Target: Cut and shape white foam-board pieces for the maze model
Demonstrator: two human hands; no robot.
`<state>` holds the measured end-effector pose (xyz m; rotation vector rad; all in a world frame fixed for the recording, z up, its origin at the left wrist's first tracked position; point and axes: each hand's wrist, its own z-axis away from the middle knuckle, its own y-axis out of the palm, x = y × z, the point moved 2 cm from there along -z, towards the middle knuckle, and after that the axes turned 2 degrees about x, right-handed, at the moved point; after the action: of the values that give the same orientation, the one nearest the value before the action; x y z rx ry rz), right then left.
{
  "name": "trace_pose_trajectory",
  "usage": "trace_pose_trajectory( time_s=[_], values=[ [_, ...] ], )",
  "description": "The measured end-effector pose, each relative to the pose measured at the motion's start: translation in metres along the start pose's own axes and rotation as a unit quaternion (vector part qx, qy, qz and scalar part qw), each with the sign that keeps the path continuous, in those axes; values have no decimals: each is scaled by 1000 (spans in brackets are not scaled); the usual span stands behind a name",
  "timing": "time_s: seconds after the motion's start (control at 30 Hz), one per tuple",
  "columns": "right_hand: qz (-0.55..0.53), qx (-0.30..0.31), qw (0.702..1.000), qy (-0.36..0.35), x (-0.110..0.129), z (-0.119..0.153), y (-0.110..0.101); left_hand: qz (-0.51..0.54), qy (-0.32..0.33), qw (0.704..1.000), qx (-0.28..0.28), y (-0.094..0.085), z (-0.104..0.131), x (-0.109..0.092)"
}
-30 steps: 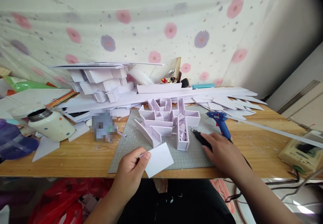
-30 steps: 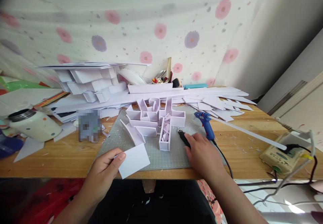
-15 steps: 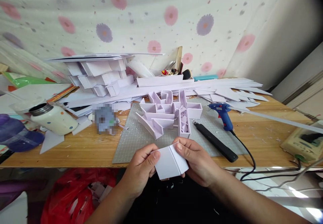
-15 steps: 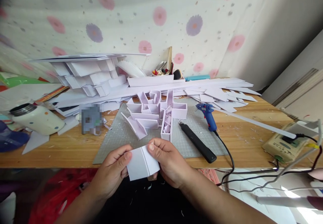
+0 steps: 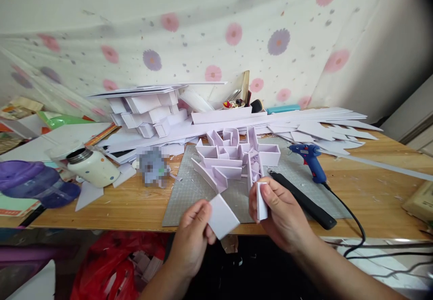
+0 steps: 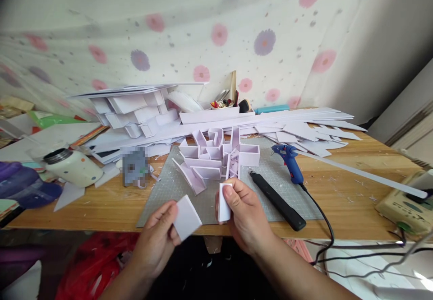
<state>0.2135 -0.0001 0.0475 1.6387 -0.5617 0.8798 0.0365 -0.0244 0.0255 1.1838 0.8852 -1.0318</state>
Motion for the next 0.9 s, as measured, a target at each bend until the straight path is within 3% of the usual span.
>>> trace_pose_trajectory(
  time_s=[0.1,0.2,0.27,0.37,0.4,0.47,0.53,0.6,0.67,0.73,0.9],
  values=[
    [68,-7,998,12,3,-1,-9,-165,82,977,-111,-37,-18,-21],
    [92,-31,995,24,0,0,-13,-375,83,920,-76,-61,-34,-37],
    [81,-45,995,31,-1,0,-13,-479,118,861,-123,-65,-34,-44],
    [34,-44,997,59,-1,0,-8,-534,231,789,-197,-50,-20,-46],
    [16,-37,997,70,-1,0,-6,-519,271,791,-179,-41,-13,-45],
    [-6,-17,996,90,-2,1,-3,-447,316,835,-60,-19,-2,-39],
    [-8,3,995,98,-4,4,-1,-348,289,887,92,2,4,-31],
    [22,17,996,88,-5,6,-1,-253,221,923,186,17,7,-23],
    [96,35,993,58,-4,9,-2,-201,171,942,208,23,7,-17],
    [214,58,975,6,-1,12,-4,-215,151,945,195,23,6,-16],
    [452,109,877,-121,7,15,-6,-403,166,884,170,22,4,-25]
  ],
)
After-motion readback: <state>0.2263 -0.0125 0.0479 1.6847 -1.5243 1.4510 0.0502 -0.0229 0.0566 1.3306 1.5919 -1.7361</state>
